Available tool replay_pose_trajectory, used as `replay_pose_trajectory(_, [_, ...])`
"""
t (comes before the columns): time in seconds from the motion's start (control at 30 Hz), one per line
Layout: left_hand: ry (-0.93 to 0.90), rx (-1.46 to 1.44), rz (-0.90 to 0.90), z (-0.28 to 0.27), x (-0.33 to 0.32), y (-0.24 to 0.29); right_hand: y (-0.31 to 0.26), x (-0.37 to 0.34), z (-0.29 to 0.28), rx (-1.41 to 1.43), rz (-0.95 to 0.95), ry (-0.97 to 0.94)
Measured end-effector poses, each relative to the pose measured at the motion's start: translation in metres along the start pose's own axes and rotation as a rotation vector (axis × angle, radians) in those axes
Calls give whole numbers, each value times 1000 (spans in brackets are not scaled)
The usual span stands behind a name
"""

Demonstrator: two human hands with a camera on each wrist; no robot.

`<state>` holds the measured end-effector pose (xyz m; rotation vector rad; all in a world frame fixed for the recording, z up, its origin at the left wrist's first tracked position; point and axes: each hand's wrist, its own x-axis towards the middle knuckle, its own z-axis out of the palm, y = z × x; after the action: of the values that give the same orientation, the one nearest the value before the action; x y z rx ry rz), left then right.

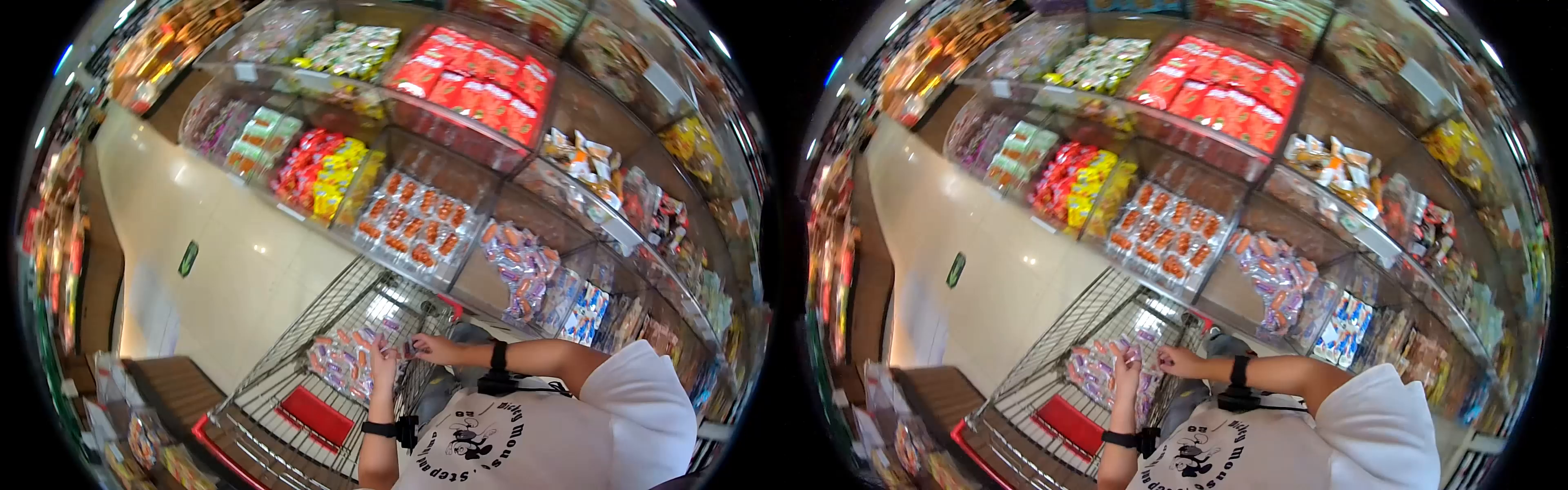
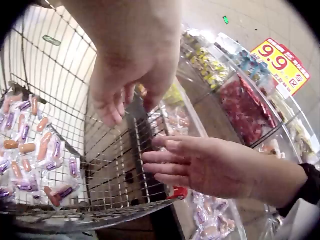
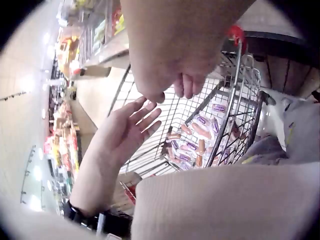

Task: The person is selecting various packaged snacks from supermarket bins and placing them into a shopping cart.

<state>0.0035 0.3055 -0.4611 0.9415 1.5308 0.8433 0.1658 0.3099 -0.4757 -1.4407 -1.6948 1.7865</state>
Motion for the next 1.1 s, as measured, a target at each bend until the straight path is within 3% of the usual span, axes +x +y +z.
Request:
replay_pose_trajectory(0.07, [-77,94,13,16,0,25,-12,-26,-27,186,-31,198])
replay_pose_trajectory(0.13, [-198,100,79,40,4,44,-5,-51,-66,105,-90,491])
replay_pose_trajectory(0.2, [-350,-26,124,68,12,37,11,-75,-105,27,-23,785])
replay_pose_trajectory(0.27, [-451,-2,154,104,11,70,64,-86,-134,-184,92,1065])
replay_pose_trajectory(0.33, [-586,-35,151,138,20,75,123,-88,-157,-93,262,1116])
replay_pose_trajectory(0.5, [-741,47,40,227,54,68,145,-98,-190,-148,416,1123])
replay_pose_trajectory(0.53, [-747,106,31,242,61,68,182,-92,-192,-123,444,817])
replay_pose_trajectory(0.6, [-730,221,-28,269,76,50,155,-100,-179,-656,364,967])
replay_pose_trajectory(0.67, [-739,382,-66,290,95,18,150,-103,-170,-801,112,1048])
replay_pose_trajectory(0.73, [-718,503,-18,303,100,-1,164,-96,-159,-533,217,716])
replay_pose_trajectory(0.77, [-783,539,17,305,118,-45,167,-91,-158,-401,257,550])
replay_pose_trajectory(0.8, [-847,573,55,306,136,-89,152,-93,-167,-289,383,539])
replay_pose_trajectory(0.83, [-909,603,95,307,153,-130,141,-94,-171,-228,394,728])
replay_pose_trajectory(0.87, [-956,596,195,307,135,-89,133,-95,-174,-167,404,913])
replay_pose_trajectory(0.9, [-956,548,-9,308,124,-64,131,-95,-175,-103,414,1096])
replay_pose_trajectory(0.93, [-949,497,-211,311,115,-43,137,-90,-171,-91,498,1105])
replay_pose_trajectory(1.0, [-911,384,-613,314,108,-29,126,-95,-176,-99,467,1203])
replay_pose_trajectory(1.1, [-887,382,-554,327,110,-46,141,-90,-184,-175,514,1349])
